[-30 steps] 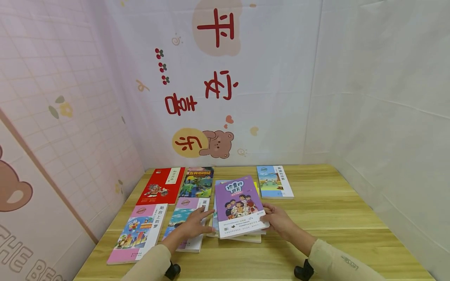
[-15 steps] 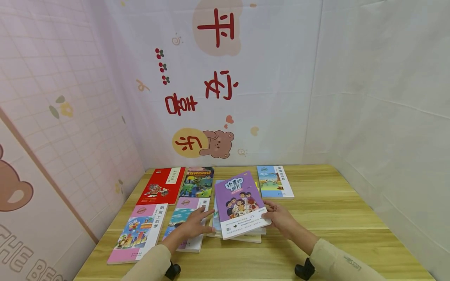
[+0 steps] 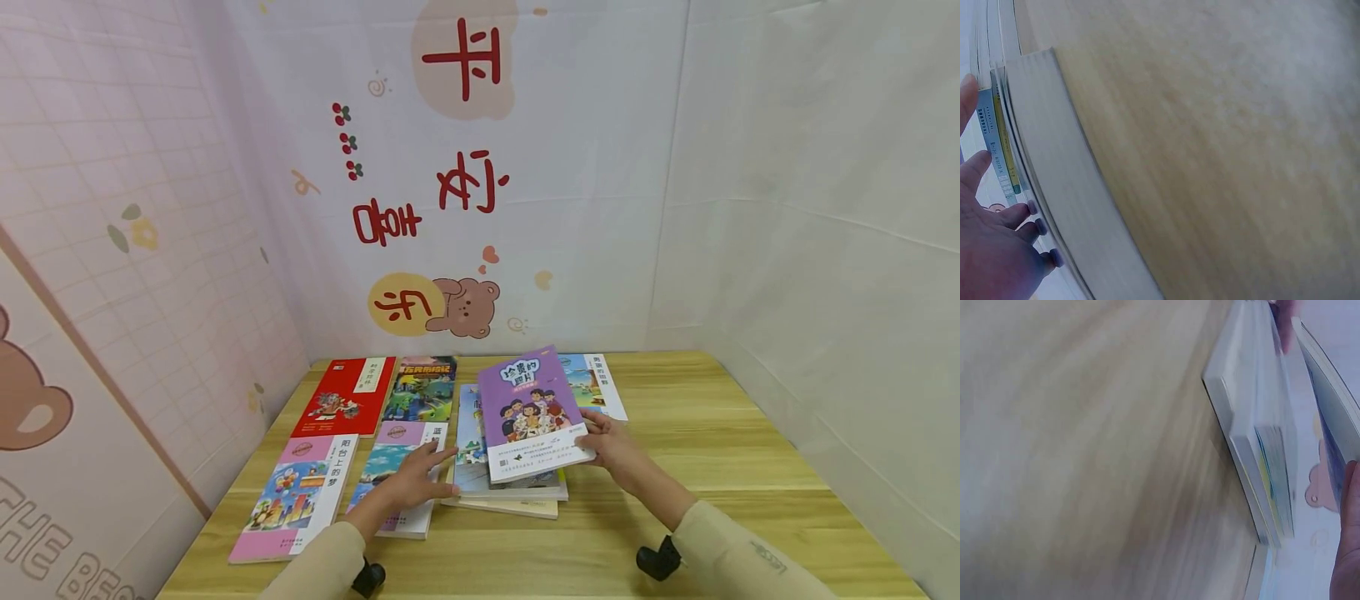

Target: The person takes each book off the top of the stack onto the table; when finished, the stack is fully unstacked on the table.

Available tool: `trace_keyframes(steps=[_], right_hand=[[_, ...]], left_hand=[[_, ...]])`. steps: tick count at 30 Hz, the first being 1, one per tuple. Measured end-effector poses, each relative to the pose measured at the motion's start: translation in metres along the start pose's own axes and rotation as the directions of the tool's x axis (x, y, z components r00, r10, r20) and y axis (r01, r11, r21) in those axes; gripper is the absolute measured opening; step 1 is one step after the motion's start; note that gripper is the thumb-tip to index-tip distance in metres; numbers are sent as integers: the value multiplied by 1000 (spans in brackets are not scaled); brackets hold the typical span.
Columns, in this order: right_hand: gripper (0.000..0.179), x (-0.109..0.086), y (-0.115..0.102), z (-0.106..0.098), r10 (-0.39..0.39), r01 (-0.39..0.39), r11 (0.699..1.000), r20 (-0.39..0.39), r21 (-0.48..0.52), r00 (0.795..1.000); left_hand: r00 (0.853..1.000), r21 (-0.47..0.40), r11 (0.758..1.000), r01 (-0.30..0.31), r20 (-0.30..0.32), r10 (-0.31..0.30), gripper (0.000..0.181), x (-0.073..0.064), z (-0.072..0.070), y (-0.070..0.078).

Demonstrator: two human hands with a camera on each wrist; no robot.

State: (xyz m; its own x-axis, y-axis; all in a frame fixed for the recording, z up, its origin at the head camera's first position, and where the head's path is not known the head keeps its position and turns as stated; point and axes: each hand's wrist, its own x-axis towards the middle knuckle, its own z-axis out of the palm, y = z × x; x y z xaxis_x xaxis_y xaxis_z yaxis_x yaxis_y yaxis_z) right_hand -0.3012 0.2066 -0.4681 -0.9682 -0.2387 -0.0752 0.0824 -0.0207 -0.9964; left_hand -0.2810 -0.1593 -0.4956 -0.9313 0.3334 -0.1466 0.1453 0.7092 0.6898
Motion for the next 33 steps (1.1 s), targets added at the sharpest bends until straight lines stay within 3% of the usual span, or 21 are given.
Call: trace_keyframes(steps=[6,20,33], right_hand=[[65,6,-1,-19,-3,3,1000,-50,6,999],[65,15,4,-61,-12,1,997,-140,-82,990],[65,20,-3,-105,13,-40,992,-222,-119,975]], left_hand=[[1000,4,1000,-3,-4,3,72,-1,0,0],[1000,-13,1000,-15,-7,15,72,-1,1,-2],[1000,-19,1000,-4,3,4,74,0,1,-2]])
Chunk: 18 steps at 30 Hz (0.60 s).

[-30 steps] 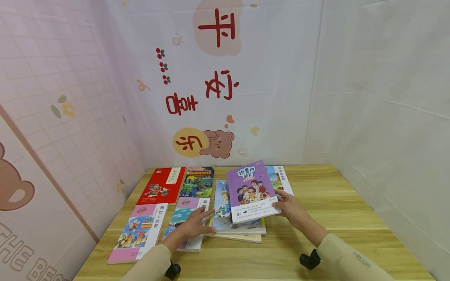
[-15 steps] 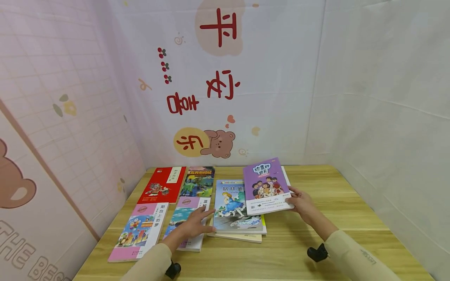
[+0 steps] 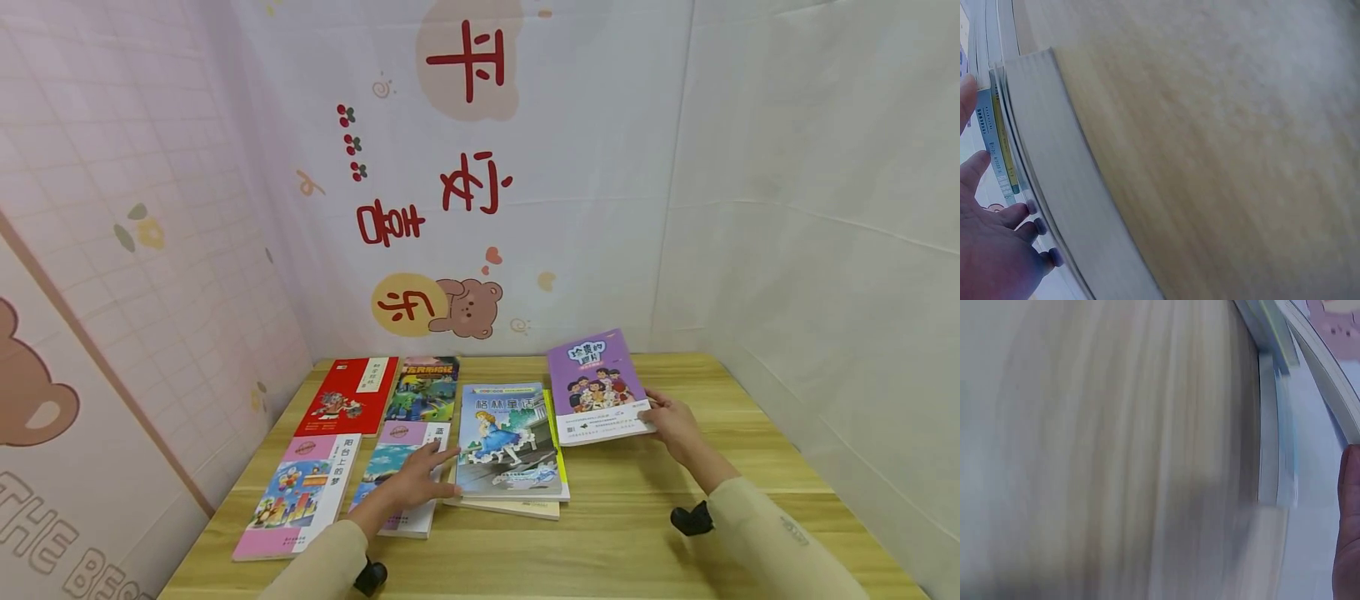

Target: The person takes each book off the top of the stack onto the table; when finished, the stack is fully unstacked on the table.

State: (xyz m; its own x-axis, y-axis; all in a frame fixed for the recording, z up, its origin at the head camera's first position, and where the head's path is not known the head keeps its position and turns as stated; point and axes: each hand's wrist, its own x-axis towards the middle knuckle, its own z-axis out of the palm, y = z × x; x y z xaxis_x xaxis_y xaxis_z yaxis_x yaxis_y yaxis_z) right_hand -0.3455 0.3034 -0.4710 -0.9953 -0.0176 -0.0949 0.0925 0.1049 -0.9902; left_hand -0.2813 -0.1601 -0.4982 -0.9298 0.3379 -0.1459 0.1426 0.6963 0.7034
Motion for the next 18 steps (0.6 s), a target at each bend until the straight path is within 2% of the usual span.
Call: trace_keyframes(steps=[8,18], right_hand=[[65,9,2,-32,-7,4,997,-35,-73,999],[66,16,10,-68,25,-36,991,-87,-126,996]], left_hand=[[1000,-1,1000,4,0,-4,75,0,-1,-1],[1000,8,1000,-7,-2,7,73,0,-1,0]])
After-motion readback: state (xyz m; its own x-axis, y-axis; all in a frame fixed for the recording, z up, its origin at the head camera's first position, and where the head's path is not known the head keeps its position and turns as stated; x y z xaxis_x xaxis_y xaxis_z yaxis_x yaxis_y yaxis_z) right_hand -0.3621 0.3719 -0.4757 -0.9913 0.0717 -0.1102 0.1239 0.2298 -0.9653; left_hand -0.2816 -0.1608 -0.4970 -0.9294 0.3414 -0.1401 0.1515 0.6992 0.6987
